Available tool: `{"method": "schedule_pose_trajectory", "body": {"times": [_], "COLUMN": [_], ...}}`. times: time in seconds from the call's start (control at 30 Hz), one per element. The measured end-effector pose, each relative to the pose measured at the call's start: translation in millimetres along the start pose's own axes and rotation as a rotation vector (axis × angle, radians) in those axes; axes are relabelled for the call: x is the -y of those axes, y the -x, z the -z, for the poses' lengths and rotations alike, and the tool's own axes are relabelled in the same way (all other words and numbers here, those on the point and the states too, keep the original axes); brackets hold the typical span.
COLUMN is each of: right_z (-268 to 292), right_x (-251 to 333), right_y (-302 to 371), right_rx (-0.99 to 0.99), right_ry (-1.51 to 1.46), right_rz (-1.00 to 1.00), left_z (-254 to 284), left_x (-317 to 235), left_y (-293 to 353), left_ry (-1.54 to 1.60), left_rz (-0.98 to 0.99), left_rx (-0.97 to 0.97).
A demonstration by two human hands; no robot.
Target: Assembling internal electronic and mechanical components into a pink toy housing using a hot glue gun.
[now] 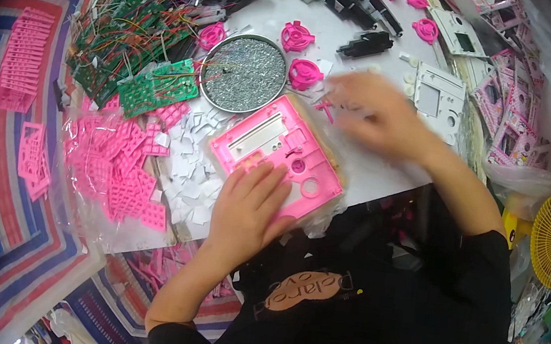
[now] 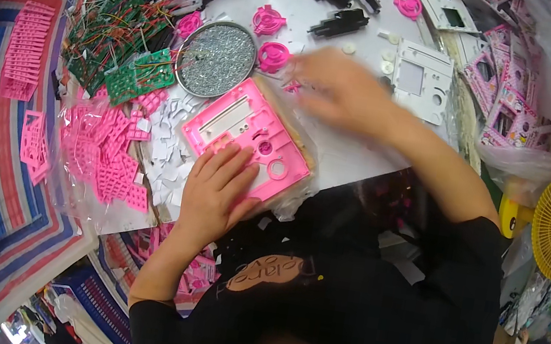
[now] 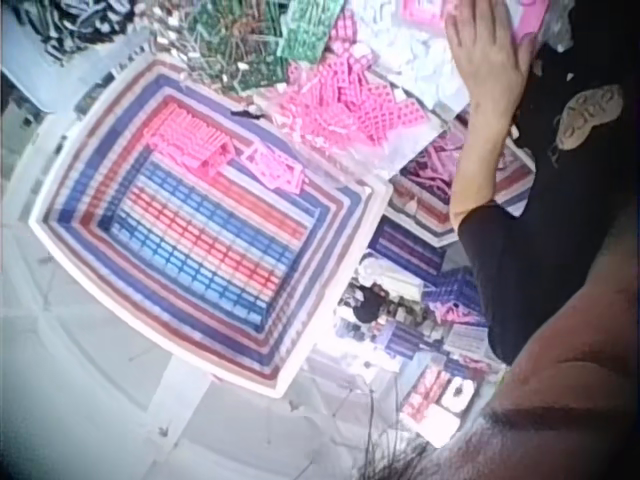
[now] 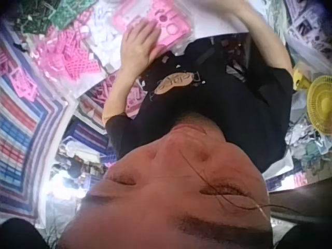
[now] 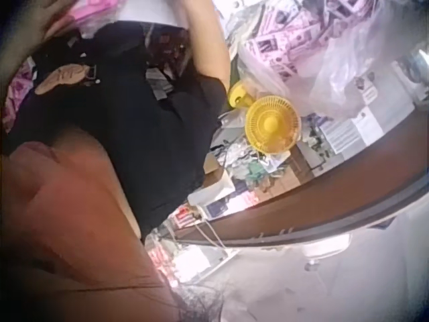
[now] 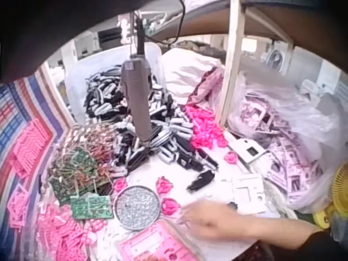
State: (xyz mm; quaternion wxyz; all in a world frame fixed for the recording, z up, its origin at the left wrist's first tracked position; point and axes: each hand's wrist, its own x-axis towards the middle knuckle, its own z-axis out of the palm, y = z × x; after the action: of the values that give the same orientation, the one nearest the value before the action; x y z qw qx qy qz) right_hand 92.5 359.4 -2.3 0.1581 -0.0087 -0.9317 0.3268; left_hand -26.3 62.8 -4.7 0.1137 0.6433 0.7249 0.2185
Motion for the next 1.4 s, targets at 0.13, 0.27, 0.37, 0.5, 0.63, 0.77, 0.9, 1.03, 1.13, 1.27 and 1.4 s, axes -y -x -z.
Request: {"method": "schedule_pose_trajectory", "body": {"times": [0.13, 0.27, 0.37, 0.5, 0.63, 0.77, 0.9, 1.03, 1.13, 1.27, 1.4], "right_z": [44, 30, 31, 32, -4, -43, -47, -21, -13, -10, -3], "right_x": [-58, -84, -80, -40, 35, 64, 58, 54, 54, 56, 55], "right_y": [-9, -11, -16, -32, -11, -1, -12, -12, -5, 4, 9], "right_rx": [0.087, 0.188, 0.147, 0.071, 0.141, 0.083, 0.082, 0.082, 0.048, 0.022, 0.002], "right_ry": [0.355, 0.447, 0.480, 0.151, -0.072, 0.118, 0.168, 0.147, 0.153, 0.098, 0.086], "right_rz": [-0.214, -0.180, -0.197, -0.367, -0.031, 0.150, 0.177, 0.087, -0.025, -0.039, -0.047], "left_z": [-1, 0, -2, -1, -9, -10, -11, -9, -15, -17, -15], "left_x": [6, 5, 5, 9, 3, -4, -2, 5, 6, 4, 1], "left_y": [-5, -4, -3, -2, 2, 3, 4, -8, -32, -58, -66], "left_ry": [0.022, 0.056, 0.075, 0.116, 0.045, 0.005, 0.041, 0.118, 0.180, 0.067, 0.018], "left_rz": [-0.031, -0.011, 0.000, -0.019, 0.010, 0.056, 0.057, 0.032, 0.113, 0.145, 0.186], "left_rx": [-0.009, -0.017, -0.024, -0.065, -0.152, -0.117, -0.127, -0.243, -0.345, -0.270, -0.215]}}
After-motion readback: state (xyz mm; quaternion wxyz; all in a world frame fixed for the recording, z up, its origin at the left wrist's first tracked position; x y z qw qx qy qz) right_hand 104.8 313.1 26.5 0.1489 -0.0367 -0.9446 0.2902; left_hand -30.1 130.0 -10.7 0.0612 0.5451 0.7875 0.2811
